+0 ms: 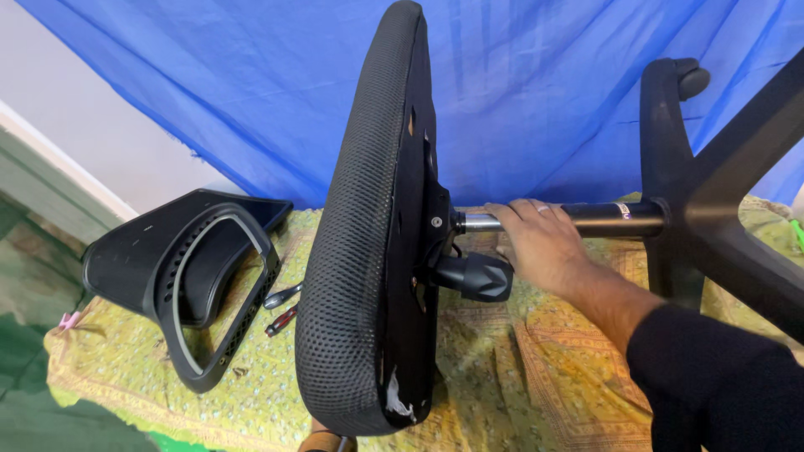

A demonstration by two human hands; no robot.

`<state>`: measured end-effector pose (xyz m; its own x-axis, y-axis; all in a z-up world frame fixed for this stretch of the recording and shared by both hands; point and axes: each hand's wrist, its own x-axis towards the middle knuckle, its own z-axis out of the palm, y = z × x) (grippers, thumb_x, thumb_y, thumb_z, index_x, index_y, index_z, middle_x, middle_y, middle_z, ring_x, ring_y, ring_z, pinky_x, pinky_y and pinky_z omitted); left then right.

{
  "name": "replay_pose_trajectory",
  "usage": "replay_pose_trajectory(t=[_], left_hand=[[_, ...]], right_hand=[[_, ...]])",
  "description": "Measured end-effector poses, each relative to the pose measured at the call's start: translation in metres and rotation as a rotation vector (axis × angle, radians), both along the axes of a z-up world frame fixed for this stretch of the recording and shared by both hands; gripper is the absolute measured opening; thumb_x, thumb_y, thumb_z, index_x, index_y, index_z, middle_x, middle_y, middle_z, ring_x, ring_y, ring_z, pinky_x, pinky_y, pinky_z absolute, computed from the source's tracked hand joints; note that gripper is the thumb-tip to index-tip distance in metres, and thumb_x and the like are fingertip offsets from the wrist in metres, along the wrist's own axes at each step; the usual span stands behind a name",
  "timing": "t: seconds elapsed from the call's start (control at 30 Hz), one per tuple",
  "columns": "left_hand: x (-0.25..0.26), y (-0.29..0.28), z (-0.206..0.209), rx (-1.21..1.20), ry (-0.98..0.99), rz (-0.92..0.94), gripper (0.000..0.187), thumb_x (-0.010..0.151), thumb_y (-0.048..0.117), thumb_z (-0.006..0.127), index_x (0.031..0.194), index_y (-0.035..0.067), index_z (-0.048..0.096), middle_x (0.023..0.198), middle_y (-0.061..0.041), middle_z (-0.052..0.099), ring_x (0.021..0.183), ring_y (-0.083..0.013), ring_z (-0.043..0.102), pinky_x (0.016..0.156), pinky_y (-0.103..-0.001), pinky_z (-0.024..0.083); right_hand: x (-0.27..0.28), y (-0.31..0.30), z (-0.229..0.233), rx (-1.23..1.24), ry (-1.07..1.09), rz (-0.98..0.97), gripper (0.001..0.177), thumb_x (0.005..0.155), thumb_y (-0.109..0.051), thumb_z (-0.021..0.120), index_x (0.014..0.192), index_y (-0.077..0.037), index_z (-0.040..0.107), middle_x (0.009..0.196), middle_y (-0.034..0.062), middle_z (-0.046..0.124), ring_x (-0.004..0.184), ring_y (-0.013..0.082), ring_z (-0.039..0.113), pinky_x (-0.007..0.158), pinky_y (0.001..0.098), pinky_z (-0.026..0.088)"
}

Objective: The person attaches a black plastic frame to the back of an office chair seat using a screwdriver. They align the frame with the seat, insert screws, and tighten them to secure the components together.

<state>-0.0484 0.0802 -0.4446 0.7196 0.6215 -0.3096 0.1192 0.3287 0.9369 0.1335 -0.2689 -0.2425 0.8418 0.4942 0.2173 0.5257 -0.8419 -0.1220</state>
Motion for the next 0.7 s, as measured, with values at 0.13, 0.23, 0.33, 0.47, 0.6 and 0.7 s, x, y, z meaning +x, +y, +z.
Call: replay_pose_trajectory(t=[0.13, 0.23, 0.33, 0.47, 0.6, 0.7], left_hand=[[-0.019, -0.032, 0.047, -0.124, -0.114, 0.039, 0.041, 0.089, 0.019, 0.063, 0.129, 0.011, 0.066, 0.118, -0.007, 0.075, 0.111, -0.0235, 0.069, 0.095, -0.039, 0.052], [-0.037, -0.055, 0.073, -0.162, -0.152, 0.052, 0.040, 0.090, 0.018, 0.062, 0.128, 0.010, 0.065, 0.119, -0.006, 0.075, 0.112, -0.0223, 0.069, 0.096, -0.038, 0.051], [-0.057, -0.075, 0.088, -0.174, -0.178, 0.067, 0.038, 0.091, 0.017, 0.060, 0.128, 0.009, 0.065, 0.119, -0.005, 0.075, 0.112, -0.0211, 0.068, 0.097, -0.037, 0.050], [-0.072, -0.090, 0.099, -0.179, -0.201, 0.076, 0.035, 0.095, 0.016, 0.060, 0.127, 0.005, 0.064, 0.119, -0.005, 0.073, 0.111, -0.0196, 0.066, 0.097, -0.036, 0.048], [-0.076, -0.096, 0.111, -0.102, -0.284, -0.007, 0.035, 0.097, 0.020, 0.063, 0.126, 0.001, 0.066, 0.114, -0.008, 0.072, 0.104, -0.0193, 0.065, 0.094, -0.036, 0.048], [-0.078, -0.097, 0.122, -0.093, -0.271, -0.041, 0.036, 0.096, 0.022, 0.059, 0.126, 0.005, 0.067, 0.114, -0.005, 0.075, 0.105, -0.0163, 0.068, 0.095, -0.034, 0.049]], right_hand=[[-0.018, -0.018, -0.018, 0.359, -0.227, 0.179, 0.065, 0.084, -0.005, 0.067, 0.146, -0.005, 0.046, 0.143, 0.0195, 0.050, 0.143, 0.0403, 0.039, 0.118, 0.0553, 0.026], [-0.039, -0.036, -0.033, 0.599, -0.168, 0.169, 0.057, 0.088, 0.002, 0.062, 0.144, -0.003, 0.049, 0.142, 0.0197, 0.051, 0.139, 0.0393, 0.043, 0.116, 0.0507, 0.033], [-0.066, -0.040, -0.049, 0.739, -0.183, 0.110, 0.045, 0.087, 0.000, 0.064, 0.131, -0.001, 0.054, 0.124, 0.0191, 0.056, 0.121, 0.0354, 0.052, 0.104, 0.0483, 0.042], [-0.108, -0.033, -0.066, 0.931, -0.010, 0.191, 0.016, 0.089, -0.007, 0.068, 0.103, -0.003, 0.061, 0.093, 0.0086, 0.063, 0.083, 0.0196, 0.062, 0.074, 0.0343, 0.054], [-0.142, -0.014, -0.062, 0.929, 0.261, 0.311, 0.008, 0.091, -0.014, 0.070, 0.091, -0.007, 0.067, 0.073, 0.0011, 0.066, 0.058, 0.0095, 0.060, 0.049, 0.0245, 0.052], [-0.165, 0.003, -0.046, 0.959, 0.322, 0.322, 0.012, 0.091, -0.013, 0.071, 0.085, -0.004, 0.067, 0.067, 0.0035, 0.063, 0.056, 0.0116, 0.056, 0.049, 0.0291, 0.047]])
